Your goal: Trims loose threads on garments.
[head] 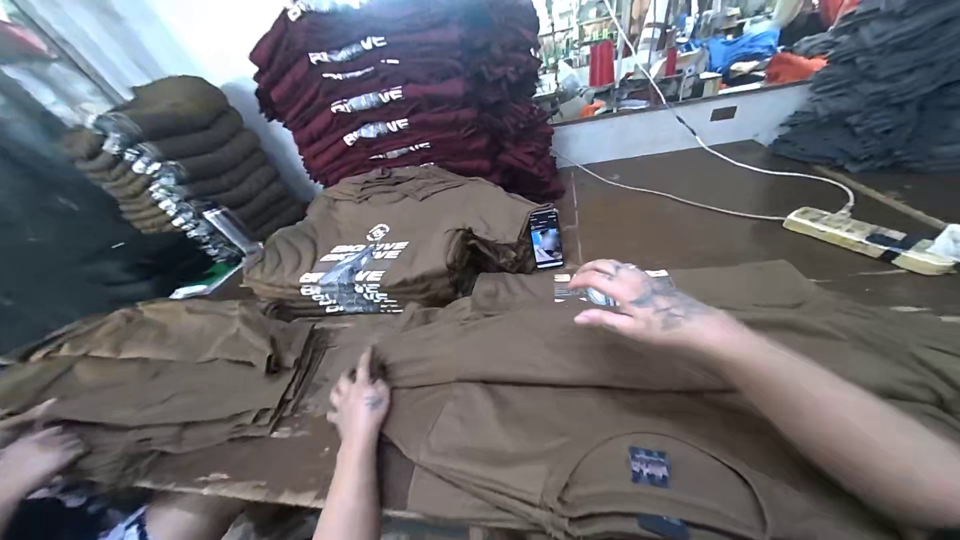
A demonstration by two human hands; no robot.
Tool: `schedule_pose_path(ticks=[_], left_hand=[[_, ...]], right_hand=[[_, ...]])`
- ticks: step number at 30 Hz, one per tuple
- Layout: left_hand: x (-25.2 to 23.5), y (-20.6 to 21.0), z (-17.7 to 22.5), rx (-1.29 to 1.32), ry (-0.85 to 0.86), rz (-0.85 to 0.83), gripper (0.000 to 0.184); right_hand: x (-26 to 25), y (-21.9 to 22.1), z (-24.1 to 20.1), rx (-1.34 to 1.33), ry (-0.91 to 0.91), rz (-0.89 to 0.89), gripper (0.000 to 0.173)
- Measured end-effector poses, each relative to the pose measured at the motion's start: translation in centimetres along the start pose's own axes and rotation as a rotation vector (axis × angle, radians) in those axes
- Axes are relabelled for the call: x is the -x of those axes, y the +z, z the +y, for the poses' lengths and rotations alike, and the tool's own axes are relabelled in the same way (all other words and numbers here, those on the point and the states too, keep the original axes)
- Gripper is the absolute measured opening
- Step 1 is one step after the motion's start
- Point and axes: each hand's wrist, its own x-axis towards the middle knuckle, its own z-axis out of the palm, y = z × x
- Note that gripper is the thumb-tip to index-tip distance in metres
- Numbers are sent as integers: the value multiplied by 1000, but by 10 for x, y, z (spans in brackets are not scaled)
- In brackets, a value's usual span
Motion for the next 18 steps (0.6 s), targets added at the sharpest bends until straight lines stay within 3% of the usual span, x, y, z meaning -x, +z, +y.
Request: schedule_pose_path(ticks=[3, 5, 7, 9, 10, 13, 14, 16, 18], left_hand=[[4, -1, -10, 110, 125, 297, 46], [20, -19, 1, 359, 290, 474, 46], [59, -38, 44, 782, 444, 452, 42], [125, -56, 103, 1090, 594, 165, 26], [162, -66, 130, 1103, 667, -55, 26], [254, -75, 203, 734, 980, -509, 40], [274, -73, 218, 723, 1082, -682, 46], [296, -68, 236, 955, 1128, -1072, 45], [300, -62, 242, 1281, 900, -1272, 41]], right_hand=[[66, -67, -21, 110, 78, -128, 51], [113, -88, -25, 157, 84, -14, 53], [164, -90, -21, 135, 106, 190, 51], [221, -75, -20, 43, 239, 427, 46], [246, -60, -22, -1, 319, 562, 41], [283, -2, -26, -91, 413, 961, 20], [287, 15, -34, -109, 421, 1022, 18], [290, 30, -48, -60, 391, 963, 17], [295, 28, -61, -30, 322, 858, 21]])
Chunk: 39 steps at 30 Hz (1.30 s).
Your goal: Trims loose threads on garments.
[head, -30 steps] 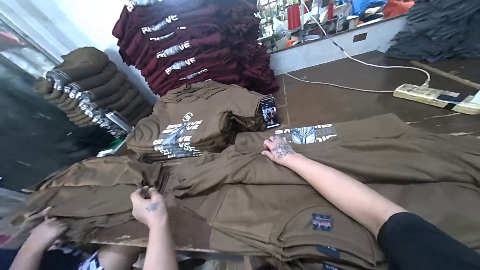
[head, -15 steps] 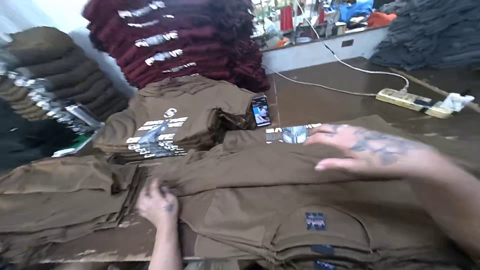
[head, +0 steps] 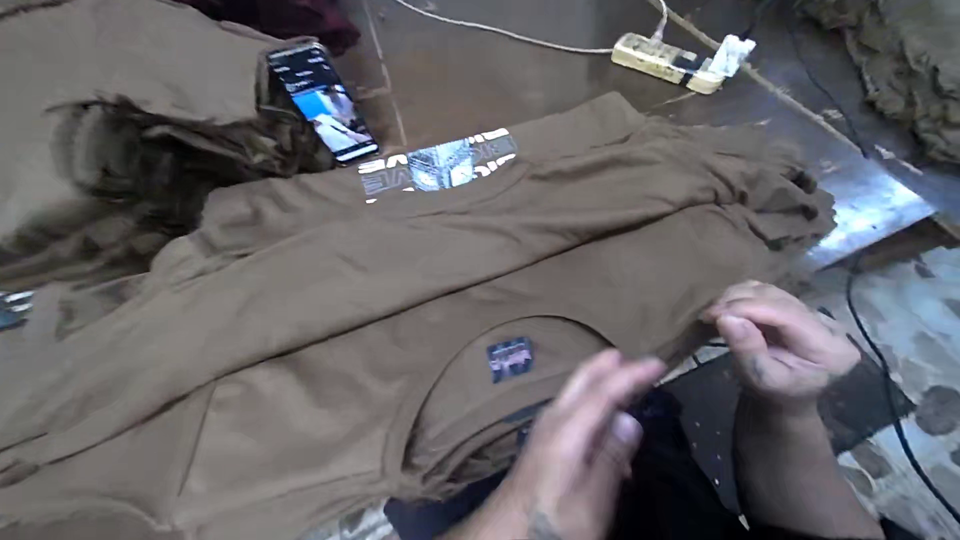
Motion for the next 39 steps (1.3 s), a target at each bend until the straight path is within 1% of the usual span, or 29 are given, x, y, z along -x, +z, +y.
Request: schedule_pose_path(ticks=[1, 3, 5, 7, 10, 13, 16, 18, 19, 20, 21, 24, 25, 27, 28, 30, 32, 34, 39], left_hand=[[-3, -3, -2, 174, -26, 45, 47], [-7, -9, -5, 407, -76, 59, 56], [-6, -7, -8, 542, -60, 63, 58], [-4, -2, -8, 650, -15, 128, 56], [0, 3, 1, 707, 4, 190, 56], [5, 7, 5, 707, -25, 170, 58], [9, 9, 9, 744, -99, 129, 60], [10, 9, 9, 751, -137, 95, 61], [10, 6, 9, 702, -139, 71, 62], [10, 3, 8, 596, -124, 48, 61], [9, -3, 10, 413, -94, 40, 58], [4, -24, 24, -407, 59, 117, 43], [2, -31, 29, -605, 89, 140, 42], [-5, -39, 38, -890, 112, 132, 46], [-10, -41, 43, -990, 125, 90, 45], [-20, -43, 48, -1119, 167, -18, 39], [-27, -43, 50, -1176, 210, -120, 37], [-30, -42, 49, -1196, 253, -187, 37], [-30, -39, 44, -1214, 296, -189, 37]], right_hand=[[0, -3, -6, -32, -1, -27, 21], [3, -5, -16, -106, 19, -70, 18], [8, 3, -20, -117, 26, -102, 16], [12, 16, -22, -128, 27, -129, 19], [9, 33, -30, -132, -11, -194, 27], [2, 40, -34, -112, -12, -248, 33], [1, 39, -30, -77, -40, -270, 23], [4, 39, -25, -67, -82, -248, 18], [7, 40, -24, -73, -101, -233, 16], [9, 41, -23, -88, -115, -212, 15], [12, 41, -23, -111, -122, -189, 14], [17, 33, -23, -202, -121, -146, 13], [18, 31, -24, -207, -125, -145, 14], [20, 28, -25, -195, -134, -153, 14], [19, 27, -25, -186, -139, -153, 13], [18, 24, -26, -185, -147, -150, 11], [16, 21, -28, -178, -155, -145, 10], [17, 20, -28, -166, -162, -140, 10], [17, 25, -29, -163, -179, -132, 12]])
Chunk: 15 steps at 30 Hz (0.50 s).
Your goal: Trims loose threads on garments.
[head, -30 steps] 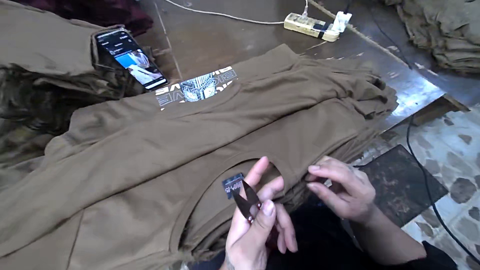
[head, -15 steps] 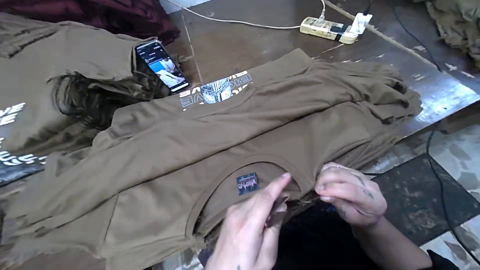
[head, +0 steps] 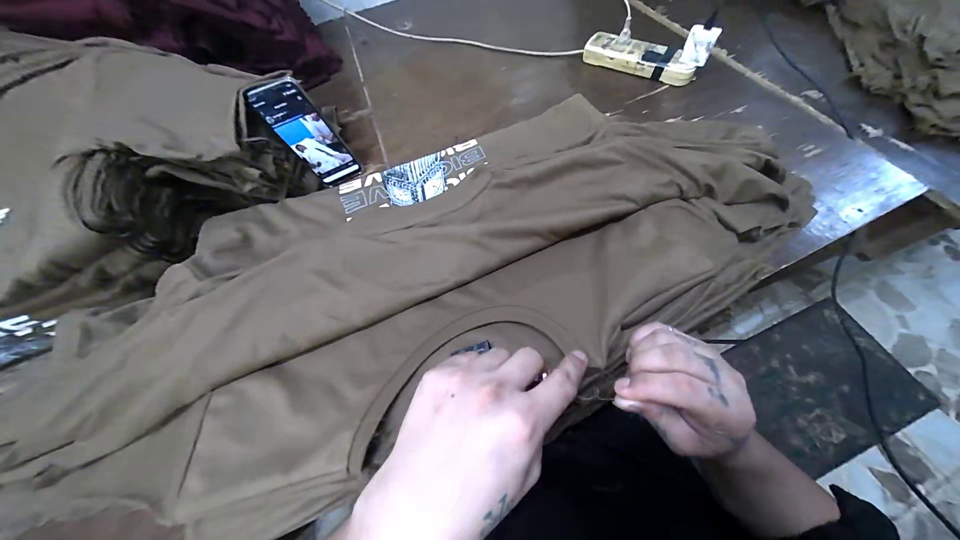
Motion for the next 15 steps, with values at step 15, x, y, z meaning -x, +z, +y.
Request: schedule_pose_path(ticks=[15], left_hand=[[7, 0, 1, -10, -40, 61, 36]], right_hand=[[-4, 4, 1, 17, -11, 1, 13]])
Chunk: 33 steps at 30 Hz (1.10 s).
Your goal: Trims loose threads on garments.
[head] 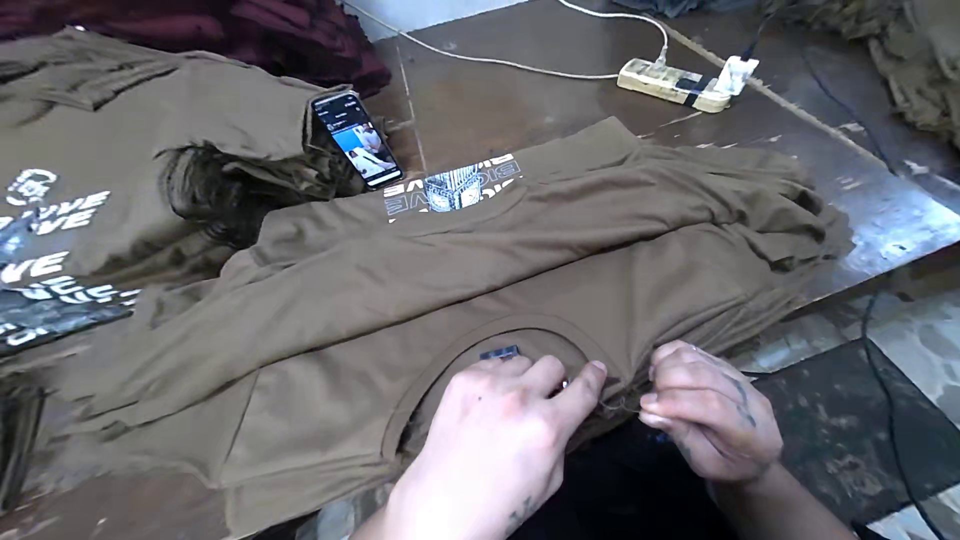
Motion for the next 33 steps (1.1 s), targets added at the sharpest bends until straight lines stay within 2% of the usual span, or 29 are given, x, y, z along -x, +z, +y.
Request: schedule_pose_path(ticks=[13, 15, 16, 17, 18, 19, 21, 23, 26, 29, 31, 33], left_hand=[[-4, 4, 7, -24, -10, 43, 36], [-3, 4, 3, 26, -78, 85, 36], [-2, 6, 1, 81, -135, 123, 36], [0, 9, 0, 150, -204, 168, 37], [3, 15, -1, 224, -285, 197, 37], [5, 21, -1, 287, -360, 200, 38], [6, 37, 4, 371, -418, 119, 38], [4, 50, 13, 470, -322, 98, 20], [1, 59, 18, 580, -289, 216, 15], [6, 59, 11, 673, -326, 214, 14], [8, 62, 10, 685, -348, 246, 23], [8, 63, 9, 710, -399, 265, 28]], right_hand=[[-13, 1, -8, 1, -40, -33, 15], [-13, -1, -19, -98, -43, -109, 15], [-12, -3, -24, -151, -37, -158, 20], [-12, -7, -27, -162, -30, -192, 32], [-14, -13, -27, -118, -32, -208, 45], [-20, -21, -23, -55, -17, -201, 51], [-39, -28, 0, 59, 13, -176, 46], [-60, -19, 31, 91, 46, -334, 36], [-66, -2, 60, -90, 100, -739, 32], [-71, -10, 61, -168, 82, -881, 25], [-72, -19, 55, -133, 70, -823, 25], [-62, -14, 53, -31, -10, -615, 22]])
